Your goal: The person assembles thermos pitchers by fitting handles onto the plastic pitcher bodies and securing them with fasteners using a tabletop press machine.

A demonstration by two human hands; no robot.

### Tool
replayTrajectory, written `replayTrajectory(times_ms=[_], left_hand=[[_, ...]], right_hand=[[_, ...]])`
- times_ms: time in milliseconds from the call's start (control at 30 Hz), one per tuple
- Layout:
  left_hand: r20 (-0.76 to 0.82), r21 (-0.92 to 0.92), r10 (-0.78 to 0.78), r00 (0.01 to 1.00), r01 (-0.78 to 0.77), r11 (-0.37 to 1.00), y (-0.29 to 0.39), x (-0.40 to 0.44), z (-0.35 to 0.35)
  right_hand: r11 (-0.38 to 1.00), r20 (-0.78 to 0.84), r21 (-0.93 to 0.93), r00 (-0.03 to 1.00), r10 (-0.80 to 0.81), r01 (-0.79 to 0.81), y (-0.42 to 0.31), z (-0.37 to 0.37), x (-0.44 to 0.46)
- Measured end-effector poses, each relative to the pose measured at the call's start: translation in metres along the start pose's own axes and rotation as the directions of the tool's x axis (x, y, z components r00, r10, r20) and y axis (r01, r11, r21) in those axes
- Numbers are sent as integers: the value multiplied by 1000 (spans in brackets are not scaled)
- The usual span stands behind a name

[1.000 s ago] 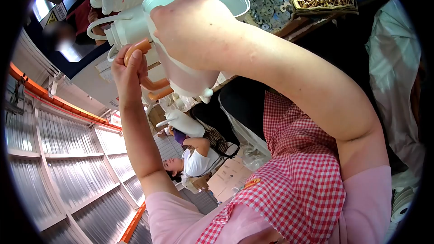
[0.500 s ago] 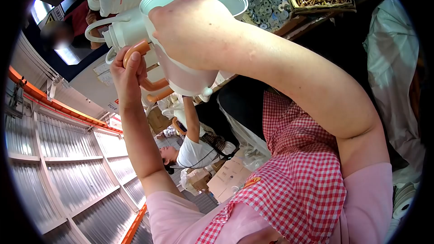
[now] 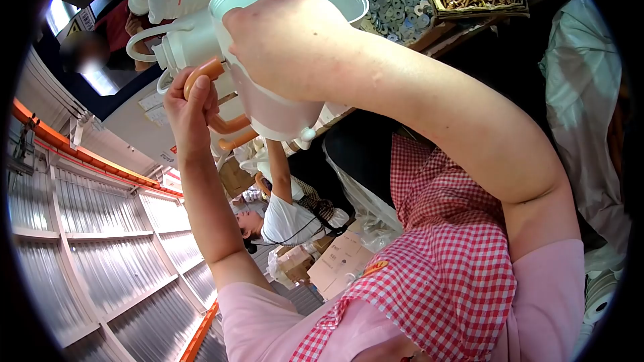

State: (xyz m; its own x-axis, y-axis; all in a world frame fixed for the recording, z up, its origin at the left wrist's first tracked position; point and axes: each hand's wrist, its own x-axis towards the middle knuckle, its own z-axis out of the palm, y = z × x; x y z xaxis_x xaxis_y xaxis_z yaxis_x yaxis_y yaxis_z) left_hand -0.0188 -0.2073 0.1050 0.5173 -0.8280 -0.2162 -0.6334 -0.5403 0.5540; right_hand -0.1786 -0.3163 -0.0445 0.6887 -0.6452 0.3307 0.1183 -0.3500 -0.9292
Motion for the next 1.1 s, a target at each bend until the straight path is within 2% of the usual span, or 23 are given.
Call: replayTrajectory(times_ms=[100,267,367,667,800,867,1100], left_hand=[[-20,83,21,1000,-19,996,1,1,5],[8,185,-37,999,35,982,9,5,4],[50,199,-86,995,74,977,18,5,5],[80,254,-68,994,46,966,19,3,5],[115,270,-72,991,38,962,19,5,4],[109,281,-63,992,30,959,18,5,4],[120,309,-82,989,41,950,23,4,4]], right_hand=[[1000,11,-23,1000,-6,6,0,0,0],[999,9,28,999,-35,35,5,1,0],[996,77,-27,993,-87,89,5,-3,0],[999,-29,24,999,-46,47,4,1,-2],[994,11,-26,994,-109,109,5,1,-2],[998,-20,64,1000,1,0,1,-3,-3],[997,-29,74,1000,-8,11,-3,-7,-4]])
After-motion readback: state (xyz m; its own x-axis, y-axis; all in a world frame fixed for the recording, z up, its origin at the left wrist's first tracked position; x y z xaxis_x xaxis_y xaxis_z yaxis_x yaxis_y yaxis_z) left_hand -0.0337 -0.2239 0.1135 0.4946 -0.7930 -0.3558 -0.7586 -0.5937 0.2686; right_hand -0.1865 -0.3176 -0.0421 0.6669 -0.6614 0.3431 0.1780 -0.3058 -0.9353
